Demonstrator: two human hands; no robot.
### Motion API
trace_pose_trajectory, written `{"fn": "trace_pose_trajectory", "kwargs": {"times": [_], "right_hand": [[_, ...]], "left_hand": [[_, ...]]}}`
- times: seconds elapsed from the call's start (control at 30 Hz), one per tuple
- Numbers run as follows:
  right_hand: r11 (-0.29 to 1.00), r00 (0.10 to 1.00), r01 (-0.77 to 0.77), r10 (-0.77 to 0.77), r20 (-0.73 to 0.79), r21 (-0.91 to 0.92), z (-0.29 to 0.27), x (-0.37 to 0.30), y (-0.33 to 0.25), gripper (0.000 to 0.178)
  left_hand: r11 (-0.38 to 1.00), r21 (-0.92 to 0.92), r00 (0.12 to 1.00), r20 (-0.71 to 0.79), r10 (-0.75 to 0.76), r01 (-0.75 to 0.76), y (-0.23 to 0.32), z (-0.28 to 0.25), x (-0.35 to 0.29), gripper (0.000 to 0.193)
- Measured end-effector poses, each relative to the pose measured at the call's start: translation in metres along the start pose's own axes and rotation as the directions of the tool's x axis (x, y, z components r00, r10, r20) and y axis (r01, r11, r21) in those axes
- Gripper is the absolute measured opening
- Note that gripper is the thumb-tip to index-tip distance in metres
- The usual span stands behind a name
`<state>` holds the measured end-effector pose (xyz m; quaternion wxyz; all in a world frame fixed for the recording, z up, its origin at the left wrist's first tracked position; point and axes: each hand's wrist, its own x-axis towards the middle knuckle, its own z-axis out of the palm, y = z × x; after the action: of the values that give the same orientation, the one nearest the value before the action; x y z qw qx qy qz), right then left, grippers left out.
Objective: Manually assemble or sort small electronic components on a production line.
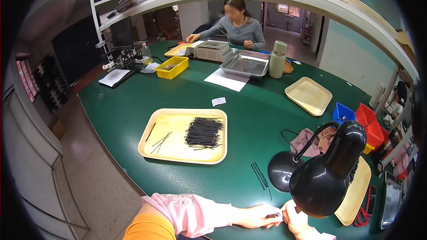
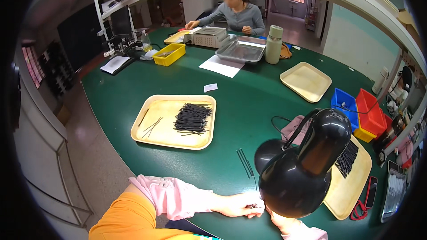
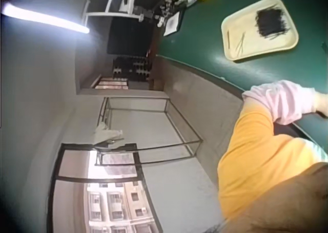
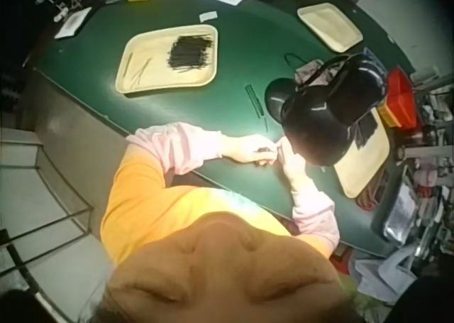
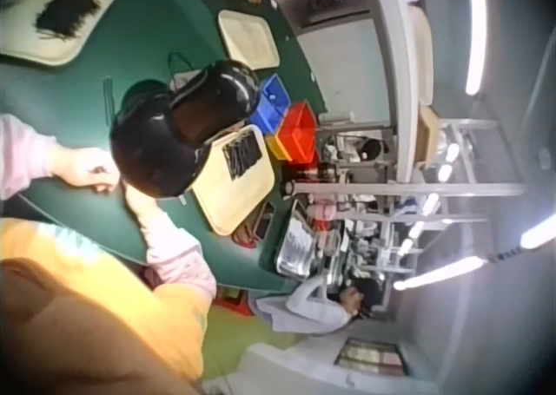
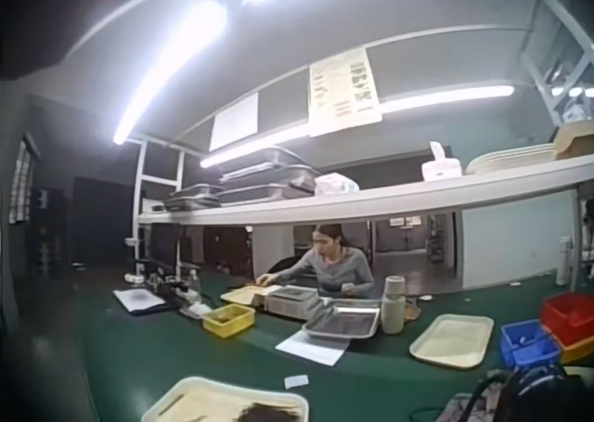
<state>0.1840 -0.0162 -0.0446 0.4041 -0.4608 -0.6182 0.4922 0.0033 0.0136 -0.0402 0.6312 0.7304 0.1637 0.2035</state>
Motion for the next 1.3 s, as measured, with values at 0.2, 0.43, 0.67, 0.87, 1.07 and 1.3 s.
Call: {"fn": "trace_pose_trajectory", "kwargs": {"times": [0.2,0.43,0.67,0.87,1.07,1.3], "right_hand": [[0.997,0.997,0.072,-0.072,0.005,0.028,-0.002,0.003,-0.005,0.018],[0.993,0.994,0.097,-0.1,0.039,0.062,0.003,0.002,0.003,0.016],[0.987,0.998,0.011,-0.02,0.054,0.163,0.002,0.002,-0.008,0.018],[0.958,0.95,0.281,-0.286,-0.127,-0.055,-0.002,-0.003,0.014,0.023],[0.964,0.998,-0.047,0.053,0.018,-0.261,-0.015,-0.015,0.03,0.012],[0.996,0.997,0.06,-0.062,0.043,0.059,0.001,0.009,-0.025,0.018]], "left_hand": [[0.999,-0.038,1.0,0.001,-0.002,0.002,0.0,0.001,-0.001,0.024],[0.999,-0.016,0.999,-0.003,-0.037,0.037,0.005,0.0,-0.003,0.025],[1.0,-0.028,0.999,-0.034,-0.004,0.003,-0.004,0.002,-0.003,0.022],[0.997,-0.076,0.998,-0.051,-0.025,0.021,-0.006,0.006,-0.002,0.019],[0.996,-0.087,1.0,-0.006,0.026,-0.027,-0.003,0.008,-0.001,0.014],[0.987,-0.087,0.971,-0.187,-0.15,0.136,0.018,-0.008,-0.016,0.014]]}}
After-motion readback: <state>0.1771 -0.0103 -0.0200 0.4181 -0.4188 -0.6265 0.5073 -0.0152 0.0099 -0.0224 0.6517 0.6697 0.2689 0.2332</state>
